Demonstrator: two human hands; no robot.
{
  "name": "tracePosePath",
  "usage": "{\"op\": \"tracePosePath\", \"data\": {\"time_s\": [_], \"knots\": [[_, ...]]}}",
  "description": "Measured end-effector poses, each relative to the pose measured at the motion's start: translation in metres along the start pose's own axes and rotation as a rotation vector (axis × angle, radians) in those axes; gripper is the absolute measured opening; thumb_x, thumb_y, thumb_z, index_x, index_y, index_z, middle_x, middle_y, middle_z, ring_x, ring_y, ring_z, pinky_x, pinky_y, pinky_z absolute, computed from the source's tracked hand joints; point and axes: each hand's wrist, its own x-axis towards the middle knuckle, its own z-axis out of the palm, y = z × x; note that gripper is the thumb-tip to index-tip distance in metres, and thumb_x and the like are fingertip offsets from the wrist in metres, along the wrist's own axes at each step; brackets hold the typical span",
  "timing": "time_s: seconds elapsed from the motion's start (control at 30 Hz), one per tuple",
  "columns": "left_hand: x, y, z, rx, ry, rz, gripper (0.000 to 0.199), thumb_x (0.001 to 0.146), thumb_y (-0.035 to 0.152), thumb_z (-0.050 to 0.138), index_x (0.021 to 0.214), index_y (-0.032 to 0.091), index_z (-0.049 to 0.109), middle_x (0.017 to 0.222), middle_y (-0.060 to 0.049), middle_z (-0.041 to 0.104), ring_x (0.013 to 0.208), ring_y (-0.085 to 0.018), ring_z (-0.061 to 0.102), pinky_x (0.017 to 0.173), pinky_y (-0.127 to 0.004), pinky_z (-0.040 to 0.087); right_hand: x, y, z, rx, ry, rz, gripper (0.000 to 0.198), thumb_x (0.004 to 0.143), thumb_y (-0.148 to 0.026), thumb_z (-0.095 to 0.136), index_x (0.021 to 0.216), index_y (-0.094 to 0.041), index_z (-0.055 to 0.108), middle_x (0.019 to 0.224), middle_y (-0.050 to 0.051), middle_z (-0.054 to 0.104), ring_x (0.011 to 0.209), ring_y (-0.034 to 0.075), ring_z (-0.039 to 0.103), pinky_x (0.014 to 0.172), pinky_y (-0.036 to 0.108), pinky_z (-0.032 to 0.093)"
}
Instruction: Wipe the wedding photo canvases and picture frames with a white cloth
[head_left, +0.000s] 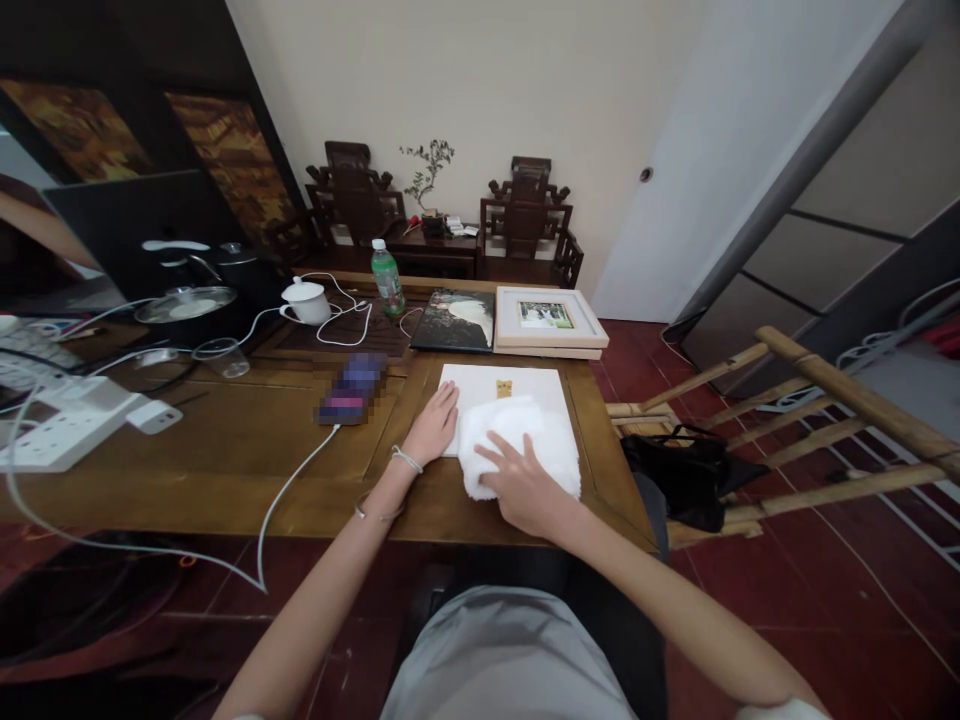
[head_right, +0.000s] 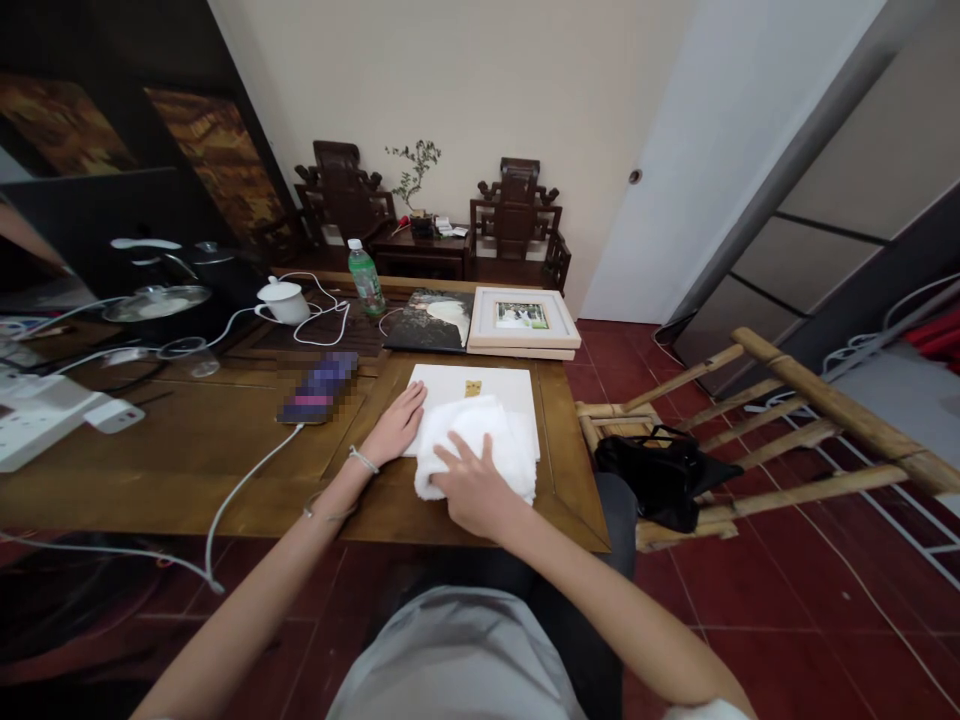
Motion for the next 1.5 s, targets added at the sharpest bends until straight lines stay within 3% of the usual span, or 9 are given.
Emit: {"op": "tracePosePath", "data": {"time_s": [0.13,0.3,0.47,0.6,0.8,0.97,1.17,1.33,1.5], "knots": [[0.000,-0.001,0.001,-0.006,0.001,0.014,0.047,0.091,0.026,0.030,0.133,0.009,0.045,0.145,-0.016,0.039,0.138,-0.025,0.028,0.114,-0.048,0.024,0.008,0.006,-0.006,0.066,-0.026,0.039,0.048,0.072,-0.001,0.037,0.109,-0.020,0.061,0.141,0.011,0.044,0.138,0.028,0.022,0.103,0.065,0.023],[0.001,-0.006,0.003,-0.002,0.004,0.034,0.047,0.092,0.026,0.032,0.135,0.011,0.044,0.145,-0.014,0.039,0.138,-0.024,0.028,0.114,-0.047,0.024,0.058,0.047,-0.014,0.042,-0.004,0.144,0.049,0.075,-0.001,0.036,0.116,-0.016,0.057,0.134,0.019,0.047,0.136,0.030,0.026,0.097,0.066,0.029],[0.001,-0.007,0.003,-0.005,0.000,0.032,0.048,0.092,0.028,0.030,0.133,0.009,0.045,0.145,-0.017,0.038,0.138,-0.025,0.029,0.114,-0.048,0.024,0.092,0.067,-0.014,-0.017,0.025,0.182,0.051,0.075,0.000,0.034,0.120,-0.016,0.054,0.133,0.019,0.048,0.133,0.030,0.029,0.094,0.067,0.031],[0.001,-0.005,0.003,0.004,0.003,0.026,0.047,0.092,0.028,0.031,0.133,0.009,0.046,0.144,-0.016,0.039,0.138,-0.025,0.029,0.114,-0.047,0.024,0.077,0.054,-0.005,-0.027,0.033,0.147,0.052,0.075,0.000,0.035,0.120,-0.018,0.054,0.142,0.014,0.041,0.137,0.031,0.020,0.097,0.071,0.024],[0.001,-0.002,0.001,0.006,-0.006,0.017,0.048,0.091,0.026,0.029,0.132,0.006,0.046,0.144,-0.017,0.039,0.138,-0.026,0.029,0.114,-0.048,0.024,0.016,0.007,-0.002,0.019,0.003,0.031,0.048,0.074,0.000,0.034,0.110,-0.018,0.060,0.145,0.011,0.039,0.139,0.030,0.018,0.102,0.068,0.019],[0.001,-0.002,0.001,-0.005,-0.011,0.011,0.048,0.092,0.029,0.030,0.133,0.008,0.045,0.145,-0.016,0.038,0.138,-0.026,0.028,0.114,-0.047,0.024,-0.003,-0.012,-0.012,0.124,-0.056,0.008,0.047,0.070,0.000,0.037,0.107,-0.018,0.060,0.138,0.012,0.046,0.137,0.029,0.023,0.101,0.066,0.026],[0.001,-0.005,0.002,0.011,-0.012,0.027,0.048,0.092,0.025,0.029,0.132,0.004,0.045,0.144,-0.018,0.039,0.138,-0.026,0.029,0.114,-0.046,0.024,0.036,0.022,-0.016,0.132,-0.030,0.116,0.049,0.071,0.000,0.036,0.112,-0.015,0.059,0.133,0.020,0.049,0.136,0.028,0.027,0.099,0.065,0.027],[0.001,-0.004,0.002,-0.019,0.003,0.024,0.047,0.091,0.028,0.032,0.131,0.007,0.047,0.144,-0.017,0.040,0.137,-0.026,0.030,0.114,-0.048,0.024,0.081,0.053,-0.011,0.038,0.041,0.232,0.051,0.075,0.000,0.035,0.118,-0.016,0.056,0.133,0.018,0.049,0.136,0.029,0.025,0.098,0.067,0.026],[0.001,0.017,-0.012,-0.167,0.107,-0.008,0.050,0.095,0.035,0.028,0.134,0.009,0.044,0.142,-0.014,0.043,0.135,-0.022,0.035,0.114,-0.041,0.026,0.095,0.045,-0.005,-0.014,0.063,0.235,0.049,0.077,-0.003,0.035,0.118,-0.019,0.056,0.140,0.013,0.043,0.136,0.032,0.022,0.096,0.073,0.022]]}}
